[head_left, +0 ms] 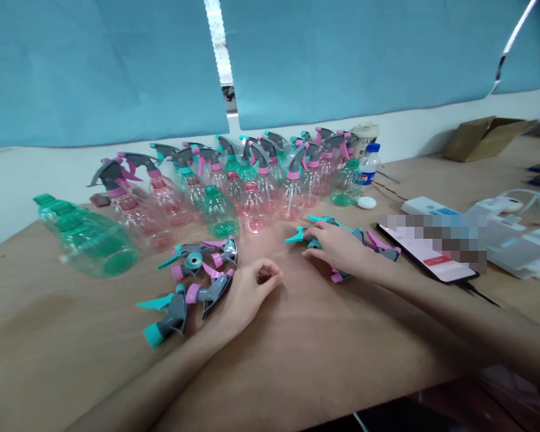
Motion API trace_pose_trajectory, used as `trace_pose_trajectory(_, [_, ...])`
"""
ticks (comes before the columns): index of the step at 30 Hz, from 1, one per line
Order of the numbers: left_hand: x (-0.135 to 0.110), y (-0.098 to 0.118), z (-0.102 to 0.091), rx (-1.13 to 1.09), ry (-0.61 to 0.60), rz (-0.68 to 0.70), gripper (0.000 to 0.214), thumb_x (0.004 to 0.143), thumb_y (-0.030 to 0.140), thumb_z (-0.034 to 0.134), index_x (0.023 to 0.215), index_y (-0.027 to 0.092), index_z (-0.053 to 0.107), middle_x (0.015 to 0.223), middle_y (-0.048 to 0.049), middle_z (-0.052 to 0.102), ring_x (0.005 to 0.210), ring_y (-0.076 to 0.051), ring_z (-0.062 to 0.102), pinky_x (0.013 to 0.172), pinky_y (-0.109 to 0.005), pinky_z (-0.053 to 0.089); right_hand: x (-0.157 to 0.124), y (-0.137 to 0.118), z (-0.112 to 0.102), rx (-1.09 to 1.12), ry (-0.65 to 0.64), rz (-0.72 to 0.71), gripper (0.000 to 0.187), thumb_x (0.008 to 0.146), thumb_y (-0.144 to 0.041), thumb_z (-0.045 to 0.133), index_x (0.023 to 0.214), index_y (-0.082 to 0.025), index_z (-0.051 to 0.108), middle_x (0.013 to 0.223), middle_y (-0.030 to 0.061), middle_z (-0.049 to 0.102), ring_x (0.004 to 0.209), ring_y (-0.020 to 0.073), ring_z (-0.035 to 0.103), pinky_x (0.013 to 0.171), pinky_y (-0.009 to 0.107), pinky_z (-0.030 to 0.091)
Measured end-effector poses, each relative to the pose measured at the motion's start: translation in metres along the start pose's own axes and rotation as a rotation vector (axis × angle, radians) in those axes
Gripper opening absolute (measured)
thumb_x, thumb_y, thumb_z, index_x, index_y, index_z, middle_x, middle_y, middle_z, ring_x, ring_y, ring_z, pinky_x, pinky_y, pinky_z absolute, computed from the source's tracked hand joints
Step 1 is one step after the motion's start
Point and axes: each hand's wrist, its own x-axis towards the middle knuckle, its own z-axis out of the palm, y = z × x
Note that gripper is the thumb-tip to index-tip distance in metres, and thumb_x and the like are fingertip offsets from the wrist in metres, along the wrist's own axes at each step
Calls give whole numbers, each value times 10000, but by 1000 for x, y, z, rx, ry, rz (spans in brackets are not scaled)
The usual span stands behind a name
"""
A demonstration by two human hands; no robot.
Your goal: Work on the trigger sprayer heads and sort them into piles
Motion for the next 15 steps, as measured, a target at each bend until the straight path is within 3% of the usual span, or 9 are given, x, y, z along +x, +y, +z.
trace_pose_trajectory(5, [-5,-1,-8,-17,38,-12,101,794,277,609,776,178,606,751,2,652,686,-145,611,591,-223,459,8,-11,6,87,-63,-146,317,746,-241,728,1044,-161,654,1116,112,625,1062,250,589,877,349,475])
trace_pose_trajectory(12, [-16,-3,-18,-46,54,-85,91,747,259,638,738,170,620,677,19,610,604,-127,561,589,-237,446,12,-25,8,180,-123,-282,348,748,-109,697,1084,-186,652,1007,60,657,854,186,632,742,297,495])
trace_pose_trajectory(15, [-22,-1,-17,-80,7,-87,74,745,243,636,741,170,626,713,11,638,668,-140,593,630,-242,462,12,-25,8,240,-153,-353,408,742,-96,703,1134,-184,632,1033,65,645,804,164,627,703,284,496])
